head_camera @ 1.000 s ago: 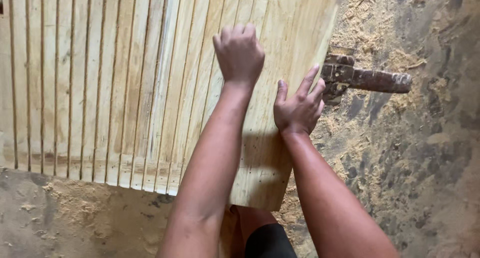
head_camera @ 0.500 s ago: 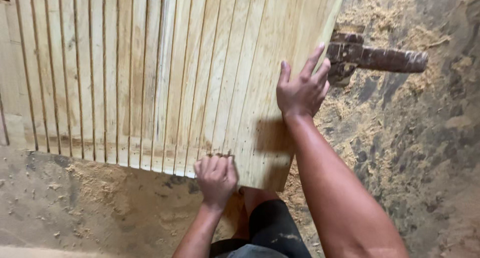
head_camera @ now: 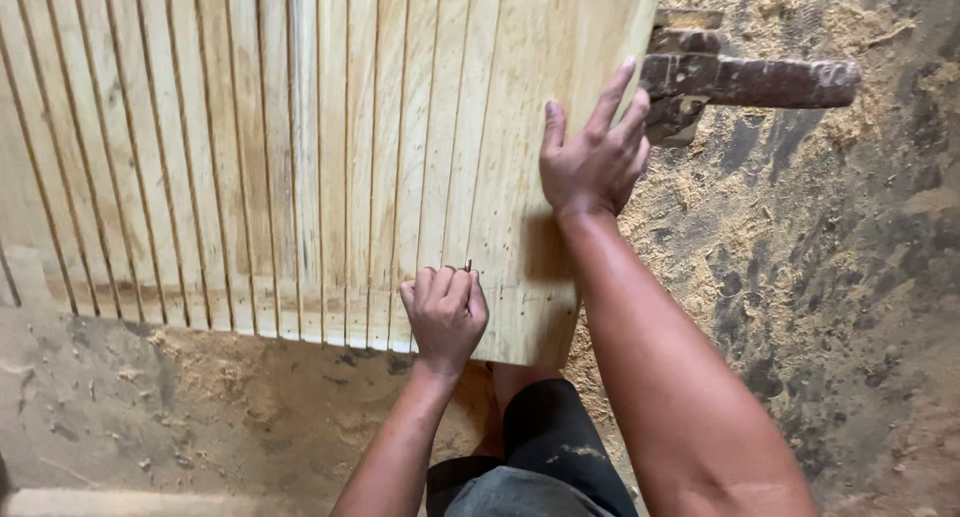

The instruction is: The person uses a small metal scraper to remove material from the surface of a large wooden board. They hold the board steady with one hand while scraping with the other, moving across different sections of the board.

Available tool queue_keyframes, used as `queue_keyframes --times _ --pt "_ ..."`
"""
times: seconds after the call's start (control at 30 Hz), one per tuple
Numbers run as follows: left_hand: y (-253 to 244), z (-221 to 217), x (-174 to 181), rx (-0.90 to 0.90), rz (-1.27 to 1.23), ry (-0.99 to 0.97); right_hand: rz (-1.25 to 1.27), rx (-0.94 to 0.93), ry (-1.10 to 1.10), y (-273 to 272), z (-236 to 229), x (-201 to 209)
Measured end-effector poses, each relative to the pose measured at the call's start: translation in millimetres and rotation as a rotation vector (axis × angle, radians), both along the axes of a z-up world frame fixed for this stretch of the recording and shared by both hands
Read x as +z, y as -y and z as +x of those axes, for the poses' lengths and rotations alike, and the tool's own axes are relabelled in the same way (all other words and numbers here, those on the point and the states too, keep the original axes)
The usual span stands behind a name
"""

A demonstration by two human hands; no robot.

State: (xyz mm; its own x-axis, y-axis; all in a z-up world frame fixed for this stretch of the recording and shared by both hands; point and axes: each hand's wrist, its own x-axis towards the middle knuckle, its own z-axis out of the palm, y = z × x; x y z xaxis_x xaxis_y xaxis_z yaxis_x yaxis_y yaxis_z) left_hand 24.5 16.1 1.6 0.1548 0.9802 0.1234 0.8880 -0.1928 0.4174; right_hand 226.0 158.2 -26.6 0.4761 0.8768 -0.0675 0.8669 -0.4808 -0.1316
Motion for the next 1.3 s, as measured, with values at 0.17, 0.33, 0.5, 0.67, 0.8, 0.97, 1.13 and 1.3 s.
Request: queue_keyframes --times 0.17,0.33,0.5,0.67,0.8,0.97,1.13,1.3 --pt "-71.8 25.2 -9.6 0.0 0.077 -0.001 0.105 0.011 -0.004 4.6 -4.4 0.8" --pt "-164.9 63.8 -27.0 0.062 0.208 0.019 0.103 -0.014 -0.03 2.7 -5.1 2.5" --pt "-99.4 45.4 -0.3 0.024 0.07 0.027 0.066 -0.01 -0.047 -2.5 -4.6 9.1" --pt "-88.4 43.7 -21.3 0.039 0.125 0.017 0.103 -0.006 -0.032 5.1 -5.6 4.4" --pt "-193.4 80.2 -47.7 0.065 0.233 -0.027 0.083 -0.011 -0.015 2.2 -6.5 2.2" --pt "-194.8 82.8 -6.4 0.078 0.142 -0.002 0.065 -0.011 0.012 3.2 -5.0 2.3" --pt "-143.3 64.2 8.6 0.078 0.155 0.038 0.114 -0.006 -0.027 -5.7 -7.5 12.9" --pt "-275.4 108.8 -50.2 0.078 0.332 0.02 0.071 -0.004 -0.036 -0.4 -5.4 14.3"
